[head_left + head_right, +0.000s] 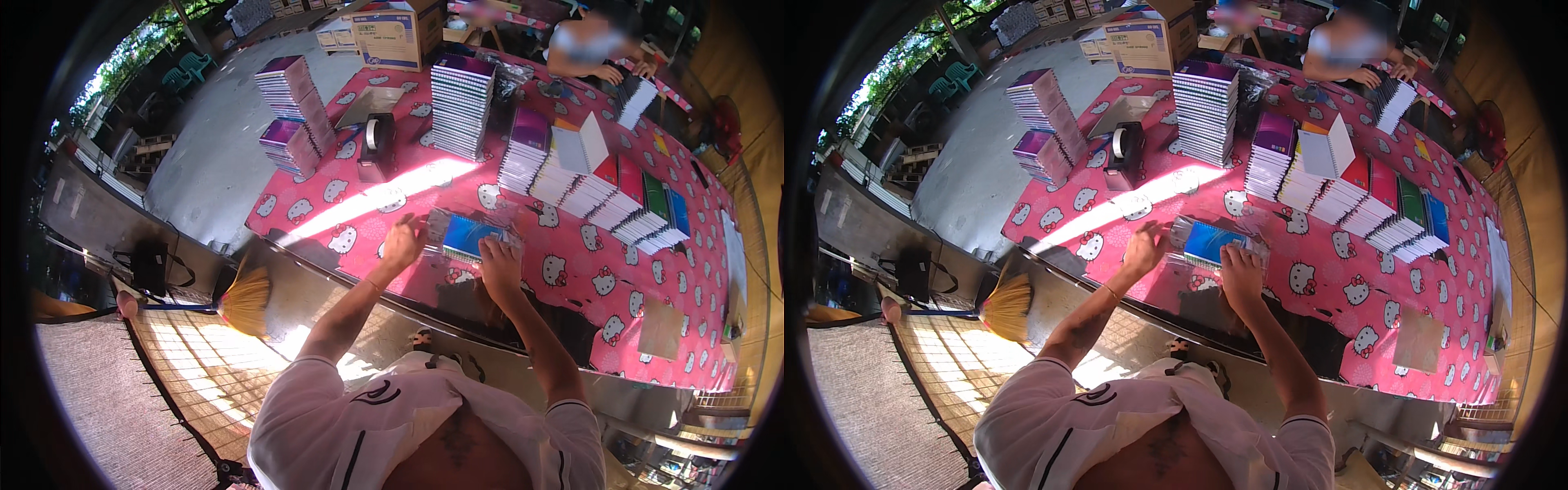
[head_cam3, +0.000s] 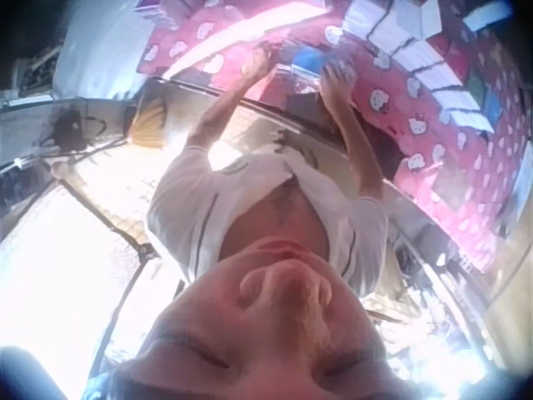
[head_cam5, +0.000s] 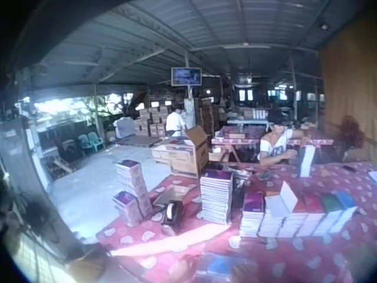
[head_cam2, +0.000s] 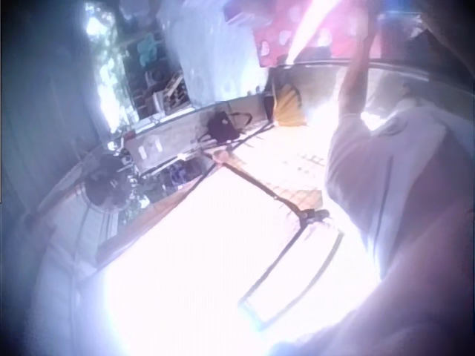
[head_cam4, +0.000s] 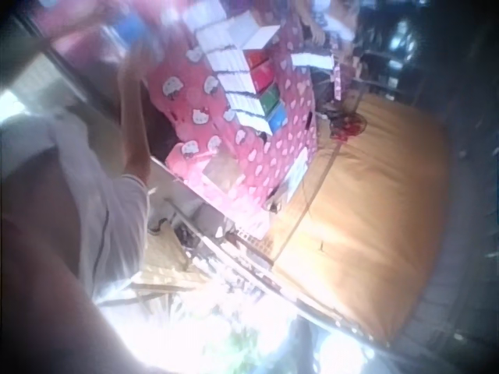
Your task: The person places notebooks into plastic sleeves and applies adhesive tape to seal them.
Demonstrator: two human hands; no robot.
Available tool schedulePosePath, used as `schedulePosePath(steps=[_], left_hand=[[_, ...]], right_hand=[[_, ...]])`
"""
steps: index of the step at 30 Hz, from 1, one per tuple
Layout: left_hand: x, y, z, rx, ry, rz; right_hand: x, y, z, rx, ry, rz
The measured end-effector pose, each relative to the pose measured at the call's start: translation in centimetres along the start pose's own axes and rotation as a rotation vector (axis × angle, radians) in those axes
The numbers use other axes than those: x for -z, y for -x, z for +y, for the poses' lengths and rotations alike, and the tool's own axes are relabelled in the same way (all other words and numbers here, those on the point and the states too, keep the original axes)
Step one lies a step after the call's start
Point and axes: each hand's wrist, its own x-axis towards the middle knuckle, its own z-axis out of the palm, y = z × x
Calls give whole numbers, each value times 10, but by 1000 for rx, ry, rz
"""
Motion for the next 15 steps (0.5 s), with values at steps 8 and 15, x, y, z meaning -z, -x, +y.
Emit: schedulePosePath(steps=[8,15], left_hand=[[91,-156,-128,621,661,-50],[30,-131,-132,555,1043,360]], right_hand=[[-1,5,-5,-104,-17,-61],[4,6,-6,-196,-17,-101]])
